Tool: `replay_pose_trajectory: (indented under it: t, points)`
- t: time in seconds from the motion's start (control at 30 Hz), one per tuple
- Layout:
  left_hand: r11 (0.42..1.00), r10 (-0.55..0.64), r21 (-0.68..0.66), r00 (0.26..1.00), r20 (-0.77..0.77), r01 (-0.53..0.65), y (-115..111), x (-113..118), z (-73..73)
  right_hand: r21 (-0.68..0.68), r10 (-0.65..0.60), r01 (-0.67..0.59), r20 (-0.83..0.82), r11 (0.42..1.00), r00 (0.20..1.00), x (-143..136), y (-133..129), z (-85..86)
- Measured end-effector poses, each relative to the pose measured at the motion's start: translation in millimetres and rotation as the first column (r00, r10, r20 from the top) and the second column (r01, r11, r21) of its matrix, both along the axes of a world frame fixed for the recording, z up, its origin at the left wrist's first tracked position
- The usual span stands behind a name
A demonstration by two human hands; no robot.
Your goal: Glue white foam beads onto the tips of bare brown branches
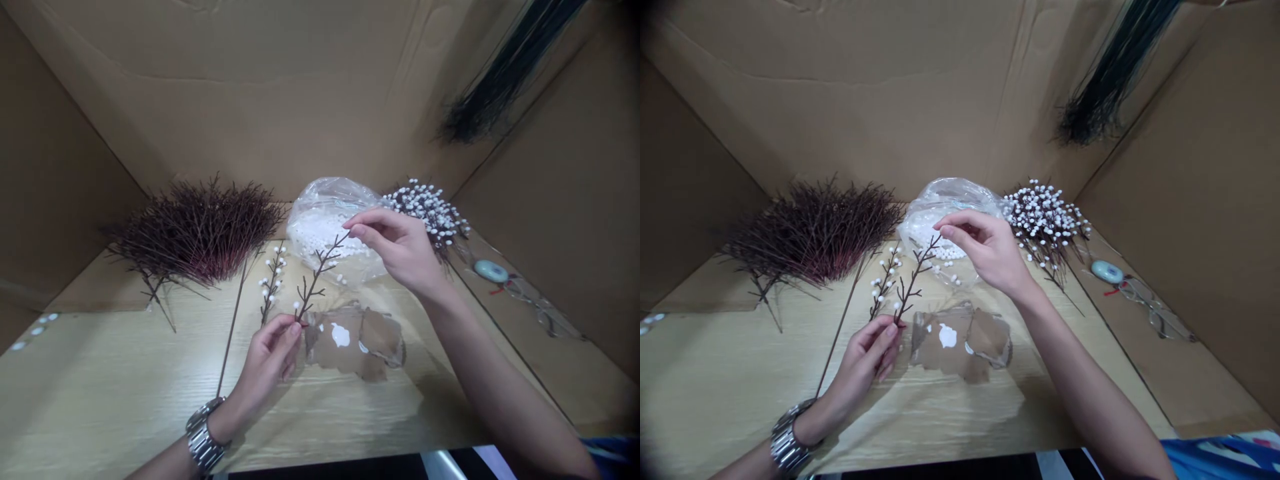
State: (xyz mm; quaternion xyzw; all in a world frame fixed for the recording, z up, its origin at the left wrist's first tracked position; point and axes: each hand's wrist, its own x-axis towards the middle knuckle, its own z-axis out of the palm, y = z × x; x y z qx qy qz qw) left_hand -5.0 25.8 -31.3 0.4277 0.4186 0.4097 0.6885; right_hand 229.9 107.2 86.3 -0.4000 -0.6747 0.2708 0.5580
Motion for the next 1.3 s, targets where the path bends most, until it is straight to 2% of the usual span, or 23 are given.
replay_pose_trajectory:
  t: [0.13,0.23,0.33,0.43,0.5,0.57,0.63,0.73,1.0,1.3]
  points:
    - [1.0,0.018,-0.012,1.0,-0.017,-0.018,1,1,-2.0,-0.063,0.01,-0.012,-0.033,0.998,0.999,-3,-3,-1.1]
    - [0.998,0.055,0.002,0.998,-0.043,-0.055,1,0,-0.5,-0.051,-0.065,0.06,-0.088,0.997,0.994,-1,-7,-6.2]
    - [0.997,0.079,0.028,0.995,-0.064,-0.078,0,-2,2.6,-0.037,-0.205,0.202,-0.234,0.979,0.95,2,-20,-20.1]
    - [0.996,0.072,0.051,0.994,-0.086,-0.068,-2,-3,4.8,-0.151,-0.289,0.252,-0.334,0.956,0.897,-5,-43,-43.8]
    - [0.996,0.057,0.067,0.994,-0.098,-0.051,-4,-3,5.0,-0.305,-0.292,0.186,-0.351,0.934,0.89,-17,-61,-61.3]
    - [0.997,0.045,0.068,0.994,-0.097,-0.038,-6,-3,4.7,-0.455,-0.258,0.064,-0.379,0.888,0.889,-31,-77,-76.1]
    - [0.998,0.033,0.057,0.995,-0.089,-0.028,-6,-2,5.2,-0.525,-0.204,-0.05,-0.414,0.849,0.887,-44,-89,-86.4]
    - [0.999,0.011,0.039,0.997,-0.079,-0.008,-7,-1,7.9,-0.529,-0.15,-0.136,-0.463,0.838,0.874,-55,-98,-95.0]
    - [0.995,-0.066,-0.073,0.996,0.057,0.07,-7,1,9.0,-0.538,-0.183,-0.207,-0.583,0.817,0.791,-69,-104,-102.9]
    - [0.995,-0.057,-0.079,0.995,0.085,0.063,-7,0,6.3,-0.531,-0.199,-0.171,-0.568,0.83,0.798,-74,-105,-100.5]
